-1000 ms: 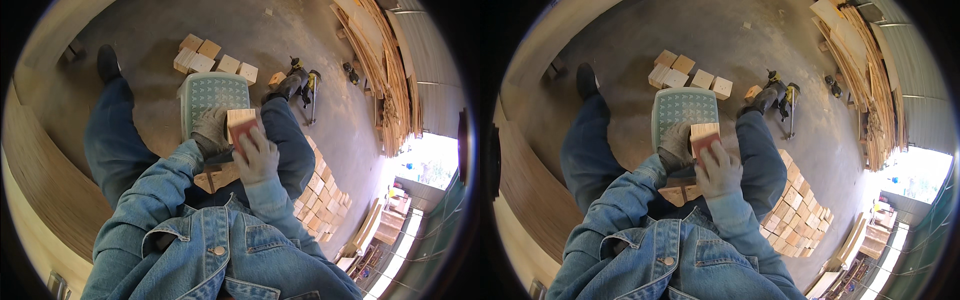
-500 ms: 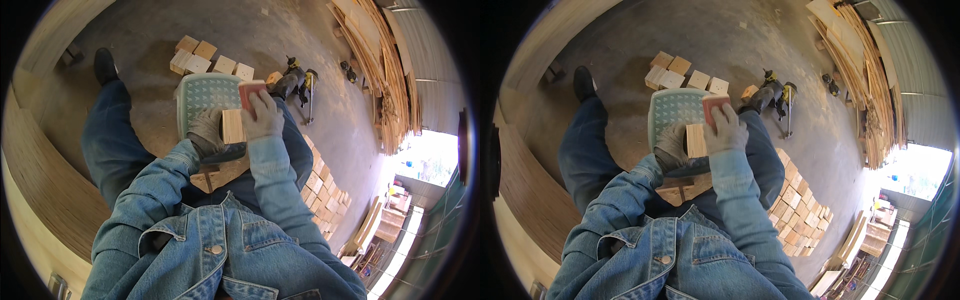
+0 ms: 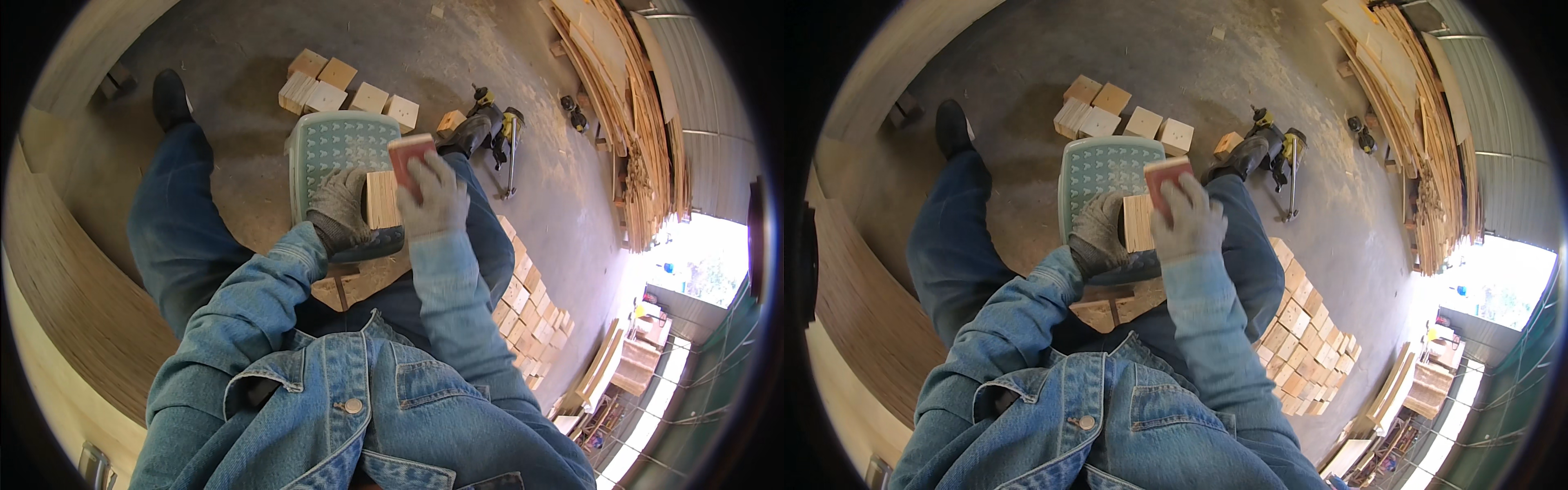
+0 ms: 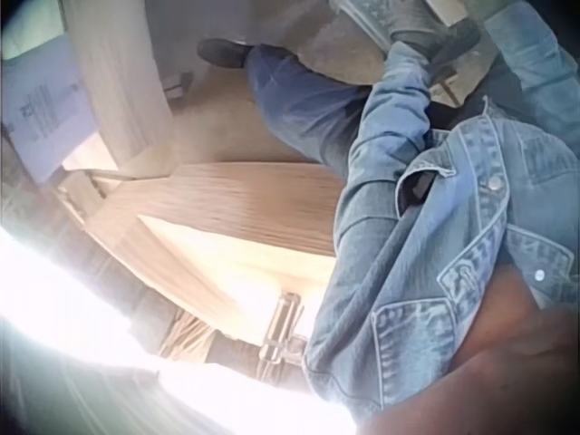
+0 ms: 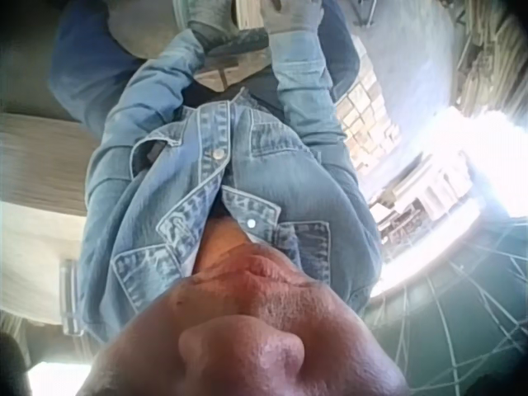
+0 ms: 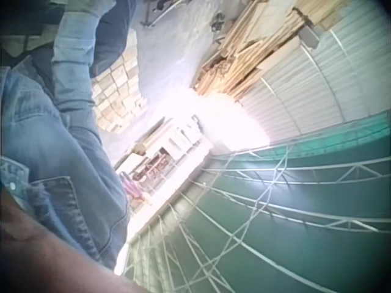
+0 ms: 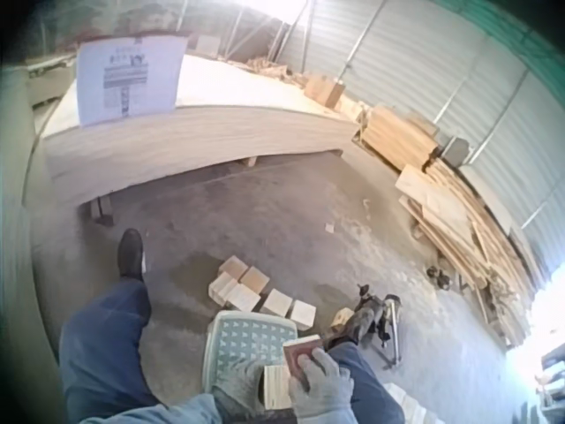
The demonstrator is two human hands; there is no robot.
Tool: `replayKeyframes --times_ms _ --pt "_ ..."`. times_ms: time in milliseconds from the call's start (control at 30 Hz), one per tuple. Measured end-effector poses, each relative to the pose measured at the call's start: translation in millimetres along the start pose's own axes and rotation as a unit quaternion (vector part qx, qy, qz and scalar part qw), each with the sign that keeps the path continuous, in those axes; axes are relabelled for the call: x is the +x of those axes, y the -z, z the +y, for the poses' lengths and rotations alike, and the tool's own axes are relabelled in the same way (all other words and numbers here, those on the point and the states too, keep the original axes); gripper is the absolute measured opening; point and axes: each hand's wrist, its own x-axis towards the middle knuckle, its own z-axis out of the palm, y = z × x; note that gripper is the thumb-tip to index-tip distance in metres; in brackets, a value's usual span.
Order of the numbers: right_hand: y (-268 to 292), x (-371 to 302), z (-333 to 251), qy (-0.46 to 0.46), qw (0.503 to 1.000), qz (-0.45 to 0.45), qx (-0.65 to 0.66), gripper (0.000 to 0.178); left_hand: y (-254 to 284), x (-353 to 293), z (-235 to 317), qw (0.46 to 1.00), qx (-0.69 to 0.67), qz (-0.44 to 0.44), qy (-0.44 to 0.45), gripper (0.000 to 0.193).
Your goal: The person sits on the floor and sands small wooden blocks one at a time using a sanding block. They pick up each block, rub its surfaces, and place it into a growing stack nearby.
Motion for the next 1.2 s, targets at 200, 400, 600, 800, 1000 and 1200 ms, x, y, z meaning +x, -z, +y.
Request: replayKeyframes --times_ms 200,400,600,800,1000,1200 --pt "-10.0 42.1 6.3 -0.025 0.999 -0.038 0.021 0.054 -1.2 0.2 -5.3 0.999 -0.025 0.035 -0.026 0.103" --pt "26.3 -82.5 -1.3 0.022 0.999 -0.019 0.032 0.055 -2.2 -2.0 1.9 0.998 -0.002 0.054 -0.042 0.098" --pt "30.6 -89.6 -0.5 0.038 0.999 0.0 0.017 0.053 0.5 0.7 1.1 0.999 0.041 -0.025 0.015 0.11" --pt "1.9 15.2 4.9 -0.03 0.998 -0.004 -0.051 0.051 2.3 3.3 2.9 1.0 0.006 -0.025 0.01 0.111" --pt "14.5 -18.4 -3.6 -0.075 0.994 -0.05 -0.067 0.052 3.4 1.1 0.6 1.0 -0.017 -0.022 -0.004 0.112" --pt "38.2 -106.6 1.8 -0.03 0.998 -0.037 -0.04 0.051 9.3 -0.6 7.1 0.999 0.037 -0.036 0.016 0.112"
